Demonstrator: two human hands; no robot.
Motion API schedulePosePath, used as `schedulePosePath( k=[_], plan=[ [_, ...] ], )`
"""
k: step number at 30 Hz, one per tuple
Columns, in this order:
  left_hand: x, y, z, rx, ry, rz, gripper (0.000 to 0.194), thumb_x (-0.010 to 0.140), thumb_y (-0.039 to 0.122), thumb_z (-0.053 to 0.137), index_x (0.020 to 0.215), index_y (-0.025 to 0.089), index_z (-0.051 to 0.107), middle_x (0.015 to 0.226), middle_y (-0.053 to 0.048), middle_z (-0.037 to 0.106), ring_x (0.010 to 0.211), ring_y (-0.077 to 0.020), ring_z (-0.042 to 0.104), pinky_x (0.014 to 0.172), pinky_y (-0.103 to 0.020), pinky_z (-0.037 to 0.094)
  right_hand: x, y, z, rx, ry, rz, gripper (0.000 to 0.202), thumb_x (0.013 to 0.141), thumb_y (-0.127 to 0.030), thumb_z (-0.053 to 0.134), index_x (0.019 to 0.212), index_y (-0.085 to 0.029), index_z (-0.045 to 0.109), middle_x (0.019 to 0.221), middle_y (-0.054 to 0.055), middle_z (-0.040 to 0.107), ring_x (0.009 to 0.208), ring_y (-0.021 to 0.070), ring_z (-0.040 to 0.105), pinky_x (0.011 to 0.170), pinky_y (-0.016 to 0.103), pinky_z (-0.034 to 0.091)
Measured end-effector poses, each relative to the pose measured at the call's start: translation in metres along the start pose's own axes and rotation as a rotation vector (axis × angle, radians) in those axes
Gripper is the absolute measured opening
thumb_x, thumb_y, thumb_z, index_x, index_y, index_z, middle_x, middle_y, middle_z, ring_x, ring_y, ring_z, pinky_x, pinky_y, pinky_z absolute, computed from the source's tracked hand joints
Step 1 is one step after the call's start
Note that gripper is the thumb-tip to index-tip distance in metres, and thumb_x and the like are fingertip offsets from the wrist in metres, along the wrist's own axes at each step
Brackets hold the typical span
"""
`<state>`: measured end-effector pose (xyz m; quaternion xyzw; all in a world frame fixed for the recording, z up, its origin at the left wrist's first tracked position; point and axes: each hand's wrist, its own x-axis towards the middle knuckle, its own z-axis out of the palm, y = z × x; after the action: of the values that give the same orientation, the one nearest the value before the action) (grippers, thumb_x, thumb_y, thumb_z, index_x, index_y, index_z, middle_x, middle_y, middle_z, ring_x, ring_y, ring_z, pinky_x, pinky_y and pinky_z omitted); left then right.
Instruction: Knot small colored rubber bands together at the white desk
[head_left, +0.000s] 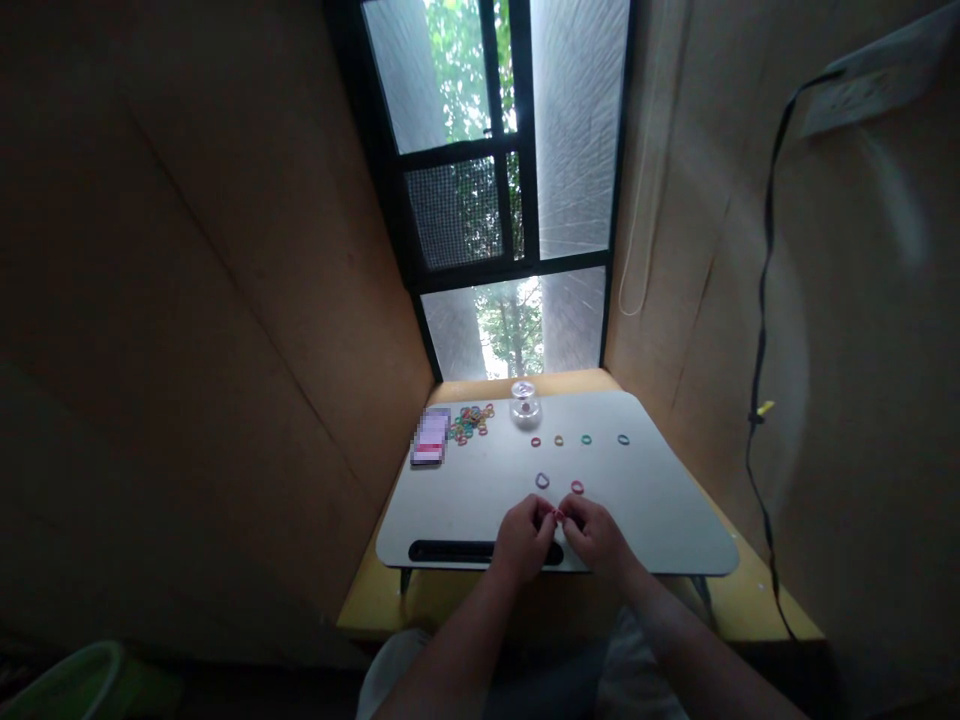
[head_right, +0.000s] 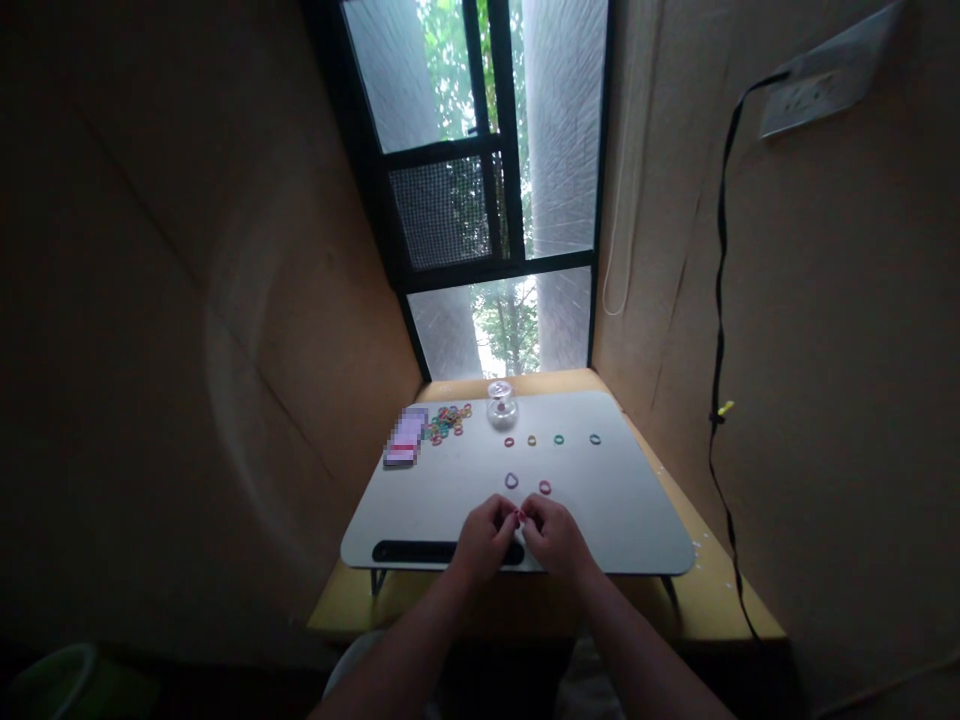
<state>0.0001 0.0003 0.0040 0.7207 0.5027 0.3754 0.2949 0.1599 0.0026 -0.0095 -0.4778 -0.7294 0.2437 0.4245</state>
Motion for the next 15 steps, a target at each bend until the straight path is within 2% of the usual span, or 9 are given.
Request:
schedulePosePath(
  k=[15],
  plan=[
    [-0.0016,0.0028,-0.0001,0.009,0.005,-0.012,0.015,0.088,0.03,0.054,0.083,0.018,0.062,0.072,0.0,0.063,0.067,-0.0134,0.055,0.063,-0.024,0.038,0.0006,-0.0044,0.0016,-0.057,0.025,0.026,0.014,0.083,-0.023,0.048,0.069,-0.02,0.053,0.064,-0.002,0.056,0.061,0.0143,0.052,0.059,0.025,0.037]
  ],
)
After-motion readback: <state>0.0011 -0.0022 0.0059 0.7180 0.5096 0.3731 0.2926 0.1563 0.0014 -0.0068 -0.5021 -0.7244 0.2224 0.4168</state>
